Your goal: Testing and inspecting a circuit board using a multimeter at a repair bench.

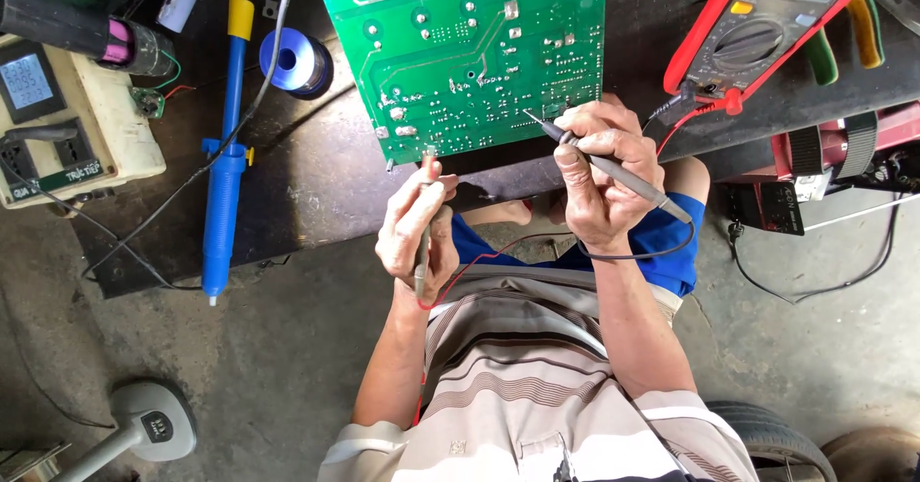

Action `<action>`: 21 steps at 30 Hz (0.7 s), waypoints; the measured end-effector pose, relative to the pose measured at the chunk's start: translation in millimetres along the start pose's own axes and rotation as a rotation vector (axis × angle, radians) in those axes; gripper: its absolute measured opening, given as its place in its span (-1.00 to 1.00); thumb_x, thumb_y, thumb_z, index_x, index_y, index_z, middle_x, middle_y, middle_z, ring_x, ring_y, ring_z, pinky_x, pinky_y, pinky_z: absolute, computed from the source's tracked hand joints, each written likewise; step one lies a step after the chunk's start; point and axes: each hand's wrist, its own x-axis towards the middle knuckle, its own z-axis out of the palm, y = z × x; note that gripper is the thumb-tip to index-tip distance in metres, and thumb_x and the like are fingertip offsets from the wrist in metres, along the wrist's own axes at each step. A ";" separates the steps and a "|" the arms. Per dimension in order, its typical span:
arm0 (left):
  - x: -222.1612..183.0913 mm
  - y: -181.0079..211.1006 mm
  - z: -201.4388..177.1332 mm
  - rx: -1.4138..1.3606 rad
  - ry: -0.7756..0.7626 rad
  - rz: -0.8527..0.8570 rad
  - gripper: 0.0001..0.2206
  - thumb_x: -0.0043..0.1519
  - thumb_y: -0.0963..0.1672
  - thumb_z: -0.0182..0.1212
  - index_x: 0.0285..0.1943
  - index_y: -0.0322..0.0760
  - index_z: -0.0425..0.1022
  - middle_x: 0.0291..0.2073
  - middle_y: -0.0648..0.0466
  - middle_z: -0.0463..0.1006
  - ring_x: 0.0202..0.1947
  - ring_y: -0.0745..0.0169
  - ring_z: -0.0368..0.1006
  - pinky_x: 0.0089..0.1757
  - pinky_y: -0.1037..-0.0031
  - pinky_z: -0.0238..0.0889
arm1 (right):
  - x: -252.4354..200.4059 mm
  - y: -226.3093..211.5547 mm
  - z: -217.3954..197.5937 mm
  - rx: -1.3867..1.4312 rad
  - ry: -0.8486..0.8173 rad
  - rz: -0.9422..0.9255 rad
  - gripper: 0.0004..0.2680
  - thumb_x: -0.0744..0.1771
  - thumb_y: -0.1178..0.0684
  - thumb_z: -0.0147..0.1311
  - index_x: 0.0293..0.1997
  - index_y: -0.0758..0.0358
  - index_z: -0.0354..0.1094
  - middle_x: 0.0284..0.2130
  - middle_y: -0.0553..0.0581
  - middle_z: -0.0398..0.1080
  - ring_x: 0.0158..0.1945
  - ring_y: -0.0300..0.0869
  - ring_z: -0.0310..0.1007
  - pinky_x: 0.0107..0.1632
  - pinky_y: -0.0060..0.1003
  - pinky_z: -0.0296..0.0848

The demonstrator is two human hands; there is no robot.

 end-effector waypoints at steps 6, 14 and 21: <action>18.7 13.6 2.3 0.058 0.070 0.014 -0.89 0.35 -0.31 0.03 -0.08 -0.64 0.46 -0.25 -0.39 0.61 -0.29 -0.23 0.63 -0.06 0.04 0.45 | 1.8 -2.1 0.7 0.014 0.003 -0.004 -0.84 0.37 0.22 0.19 -0.27 0.48 0.25 -0.36 0.44 0.50 -0.19 0.21 0.48 0.10 0.20 0.43; 19.0 6.6 -6.8 0.156 0.141 -0.152 -0.81 0.28 -0.31 0.18 0.00 -0.49 0.29 -0.12 -0.23 0.49 -0.04 -0.06 0.47 0.07 0.14 0.35 | 2.2 -4.4 -0.3 0.029 0.049 -0.010 -0.88 0.41 0.20 0.11 -0.18 0.46 0.27 -0.25 0.47 0.50 -0.11 0.21 0.47 0.08 0.12 0.45; 16.6 1.4 -13.2 0.029 0.030 -0.394 -0.77 0.36 -0.26 0.19 0.11 -0.41 0.23 0.17 -0.20 0.36 0.20 0.09 0.40 -0.01 0.57 0.42 | 5.2 -11.9 1.4 0.013 0.029 -0.023 -0.85 0.45 0.11 -0.01 -0.05 0.43 0.39 -0.12 0.49 0.52 0.05 0.21 0.45 0.15 0.09 0.43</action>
